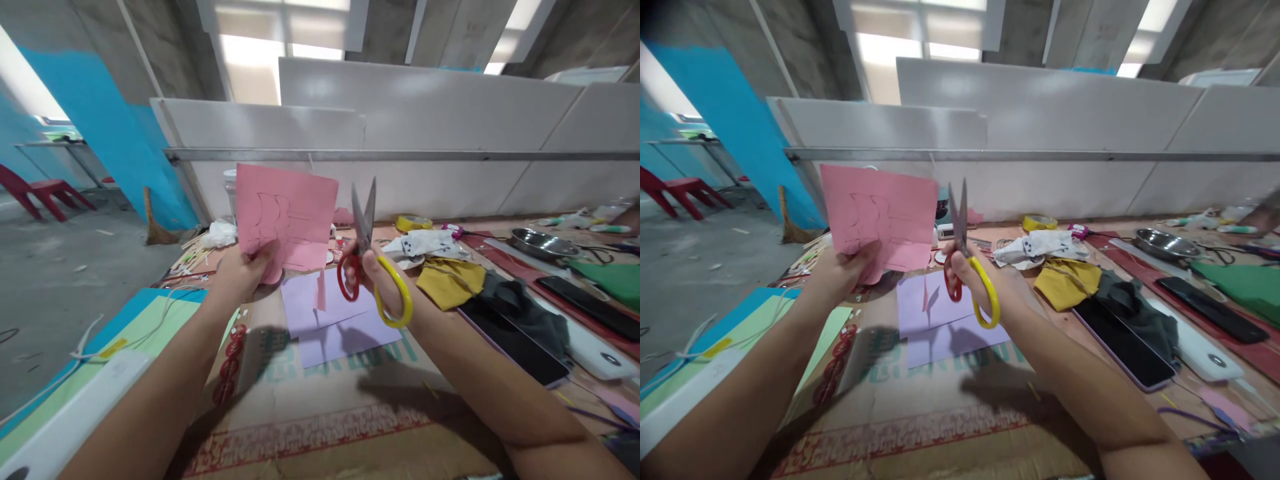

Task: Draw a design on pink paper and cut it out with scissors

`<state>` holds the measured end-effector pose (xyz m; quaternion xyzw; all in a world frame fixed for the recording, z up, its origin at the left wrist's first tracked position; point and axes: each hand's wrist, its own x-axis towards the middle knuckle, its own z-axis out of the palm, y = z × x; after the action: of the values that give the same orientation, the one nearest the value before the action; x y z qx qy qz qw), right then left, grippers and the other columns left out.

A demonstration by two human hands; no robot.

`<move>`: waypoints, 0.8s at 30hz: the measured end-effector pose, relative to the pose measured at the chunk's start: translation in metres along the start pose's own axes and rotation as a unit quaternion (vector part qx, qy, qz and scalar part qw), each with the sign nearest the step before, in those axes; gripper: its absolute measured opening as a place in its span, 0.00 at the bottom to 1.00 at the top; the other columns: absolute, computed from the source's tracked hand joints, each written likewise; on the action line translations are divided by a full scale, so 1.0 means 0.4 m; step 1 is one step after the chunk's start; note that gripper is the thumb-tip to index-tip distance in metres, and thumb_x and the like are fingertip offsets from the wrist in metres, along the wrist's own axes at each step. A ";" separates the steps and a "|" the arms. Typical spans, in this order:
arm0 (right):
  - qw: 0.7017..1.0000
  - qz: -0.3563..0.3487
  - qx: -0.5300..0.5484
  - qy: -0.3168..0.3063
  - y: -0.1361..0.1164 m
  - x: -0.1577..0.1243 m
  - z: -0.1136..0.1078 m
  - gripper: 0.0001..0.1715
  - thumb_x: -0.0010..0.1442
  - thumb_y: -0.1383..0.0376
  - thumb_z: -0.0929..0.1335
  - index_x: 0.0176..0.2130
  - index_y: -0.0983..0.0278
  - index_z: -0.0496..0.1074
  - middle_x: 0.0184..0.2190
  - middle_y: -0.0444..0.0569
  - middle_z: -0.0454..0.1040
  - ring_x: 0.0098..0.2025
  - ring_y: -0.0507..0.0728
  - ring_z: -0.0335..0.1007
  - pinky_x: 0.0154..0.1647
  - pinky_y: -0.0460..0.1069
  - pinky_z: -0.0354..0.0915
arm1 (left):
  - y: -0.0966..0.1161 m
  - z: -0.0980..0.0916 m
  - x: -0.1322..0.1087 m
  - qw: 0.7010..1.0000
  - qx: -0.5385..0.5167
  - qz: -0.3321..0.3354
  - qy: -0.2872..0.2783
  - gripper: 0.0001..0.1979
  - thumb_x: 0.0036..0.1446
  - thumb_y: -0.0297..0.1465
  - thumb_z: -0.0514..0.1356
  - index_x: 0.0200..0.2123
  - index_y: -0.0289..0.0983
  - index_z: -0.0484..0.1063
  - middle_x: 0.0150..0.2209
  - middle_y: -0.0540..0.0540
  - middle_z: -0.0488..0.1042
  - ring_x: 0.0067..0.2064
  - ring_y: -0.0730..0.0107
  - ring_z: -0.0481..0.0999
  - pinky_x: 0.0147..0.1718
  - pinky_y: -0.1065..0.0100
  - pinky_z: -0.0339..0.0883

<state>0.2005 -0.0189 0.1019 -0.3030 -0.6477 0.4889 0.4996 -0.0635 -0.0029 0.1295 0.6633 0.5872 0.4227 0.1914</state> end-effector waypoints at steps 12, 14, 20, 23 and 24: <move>0.960 0.121 -0.101 -0.230 0.016 -0.091 0.064 0.39 0.64 0.34 0.62 0.48 0.65 0.69 0.29 0.42 0.63 0.26 0.49 0.60 0.24 0.44 0.60 | -0.007 -0.038 0.014 0.996 -0.016 0.030 0.086 0.22 0.63 0.45 0.57 0.47 0.36 0.80 0.48 0.45 0.84 0.56 0.49 0.78 0.54 0.63 0.71; 0.963 0.122 -0.108 -0.214 0.031 -0.084 0.064 0.40 0.64 0.33 0.61 0.47 0.65 0.69 0.27 0.41 0.61 0.24 0.49 0.58 0.22 0.44 0.58 | -0.003 -0.045 0.014 0.996 -0.003 0.024 0.084 0.21 0.62 0.44 0.57 0.46 0.36 0.81 0.46 0.45 0.84 0.53 0.50 0.80 0.52 0.62 0.72; 0.963 0.148 -0.096 -0.204 0.075 -0.072 0.054 0.39 0.64 0.33 0.61 0.47 0.66 0.67 0.27 0.41 0.63 0.22 0.48 0.58 0.21 0.43 0.57 | 0.007 -0.036 0.001 0.995 0.025 0.060 0.071 0.21 0.61 0.46 0.57 0.37 0.36 0.80 0.34 0.46 0.82 0.43 0.52 0.80 0.37 0.64 0.72; 0.964 0.146 -0.085 -0.206 0.089 -0.072 0.054 0.38 0.65 0.35 0.62 0.47 0.66 0.67 0.27 0.41 0.64 0.22 0.48 0.59 0.21 0.44 0.59 | 0.007 -0.030 0.000 0.997 0.032 0.050 0.052 0.21 0.61 0.47 0.56 0.34 0.37 0.79 0.32 0.46 0.81 0.41 0.52 0.78 0.35 0.64 0.71; 0.964 0.148 -0.084 -0.206 0.091 -0.072 0.055 0.38 0.65 0.34 0.62 0.47 0.66 0.68 0.27 0.41 0.64 0.22 0.48 0.59 0.21 0.44 0.59 | 0.007 -0.028 0.001 0.997 0.037 0.048 0.046 0.21 0.61 0.47 0.55 0.33 0.37 0.79 0.31 0.47 0.80 0.40 0.52 0.78 0.34 0.64 0.70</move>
<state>0.1853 -0.0394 0.0572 -0.3291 -0.7234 0.5528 0.2506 -0.0708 -0.0059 0.1382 0.6769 0.5781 0.4398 0.1191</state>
